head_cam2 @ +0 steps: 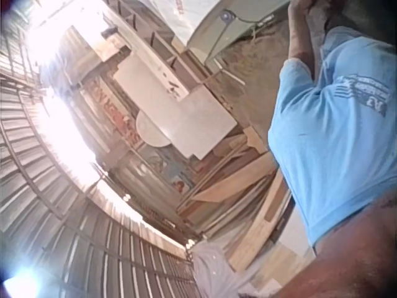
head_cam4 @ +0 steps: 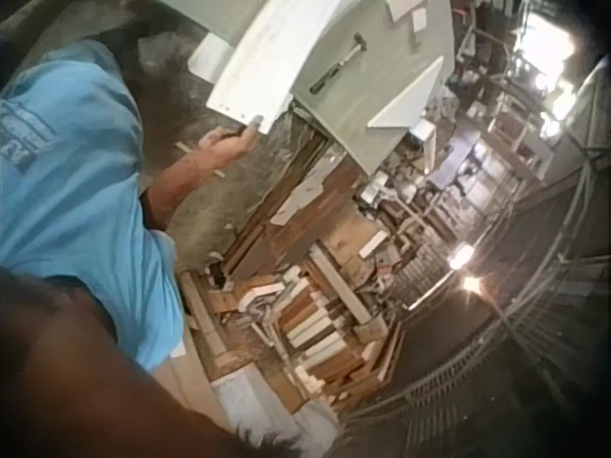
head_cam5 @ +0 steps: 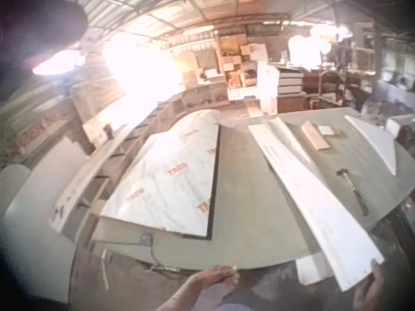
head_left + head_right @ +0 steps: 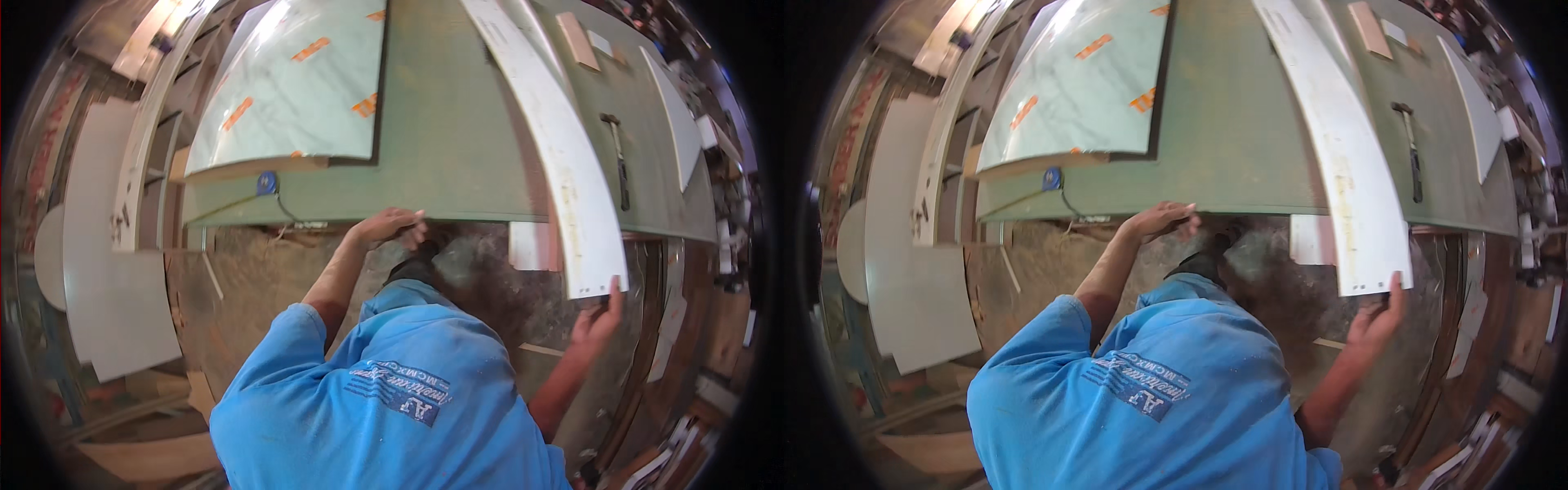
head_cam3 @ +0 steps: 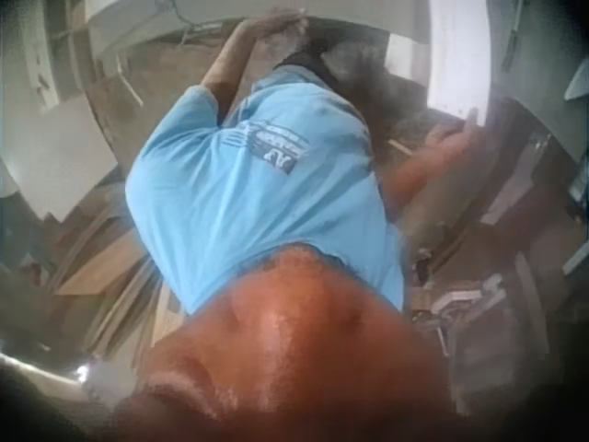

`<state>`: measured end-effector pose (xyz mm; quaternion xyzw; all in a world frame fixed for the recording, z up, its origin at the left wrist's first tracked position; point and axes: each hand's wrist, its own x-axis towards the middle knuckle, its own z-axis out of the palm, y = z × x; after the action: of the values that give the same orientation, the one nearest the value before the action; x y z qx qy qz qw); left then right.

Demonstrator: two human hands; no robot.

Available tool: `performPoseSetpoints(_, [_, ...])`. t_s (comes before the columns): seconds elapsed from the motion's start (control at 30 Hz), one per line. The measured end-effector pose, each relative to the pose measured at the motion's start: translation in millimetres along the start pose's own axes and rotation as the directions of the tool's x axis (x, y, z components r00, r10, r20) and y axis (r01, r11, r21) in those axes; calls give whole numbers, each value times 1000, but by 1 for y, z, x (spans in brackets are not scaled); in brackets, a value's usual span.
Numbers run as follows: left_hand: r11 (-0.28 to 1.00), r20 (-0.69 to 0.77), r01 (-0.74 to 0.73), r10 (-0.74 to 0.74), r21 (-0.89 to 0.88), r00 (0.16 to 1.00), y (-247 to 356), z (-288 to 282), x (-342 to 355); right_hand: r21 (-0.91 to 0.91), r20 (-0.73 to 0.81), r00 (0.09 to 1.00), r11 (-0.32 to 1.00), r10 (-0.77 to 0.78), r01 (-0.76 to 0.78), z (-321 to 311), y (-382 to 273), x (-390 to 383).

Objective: The person handles wooden pieces, using a tape measure to check lengths and a hammer to secure parts together on a workbench. They also move and align a large sheet of material with a marble-like finish on the table.

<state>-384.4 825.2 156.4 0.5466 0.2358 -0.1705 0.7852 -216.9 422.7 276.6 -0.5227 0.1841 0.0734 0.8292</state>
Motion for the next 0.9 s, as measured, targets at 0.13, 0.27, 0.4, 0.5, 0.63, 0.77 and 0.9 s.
performPoseSetpoints(0.13, [992, -351, -6, -39, -126, 936, -90, -81, -71, 26, 104, 986, 992, -128, 126, 15, -23, 7])
performPoseSetpoints(0.27, [802, -754, -296, -268, -519, 599, -188, -171, -86, 18, 219, 971, 995, -101, 99, 11, -33, 18])
performPoseSetpoints(0.4, [516, -830, -655, -266, -553, 491, -211, -208, -45, -4, 26, 988, 989, -149, 149, 17, -25, 8])
performPoseSetpoints(0.5, [670, -973, -730, 48, -136, 225, -238, -234, -34, 8, 66, 991, 993, -116, 116, 26, -6, 12])
performPoseSetpoints(0.63, [323, -914, -855, -165, -405, 370, -186, -205, -4, -1, -10, 986, 986, -169, 169, 8, 4, 6])
performPoseSetpoints(0.77, [285, -890, -847, -225, -448, 395, -177, -201, -26, -45, -87, 984, 987, -156, 152, 17, 15, -9])
performPoseSetpoints(0.9, [269, -902, -861, -164, -431, 401, -157, -183, -32, -80, -136, 985, 992, -109, 99, 10, 20, -14])
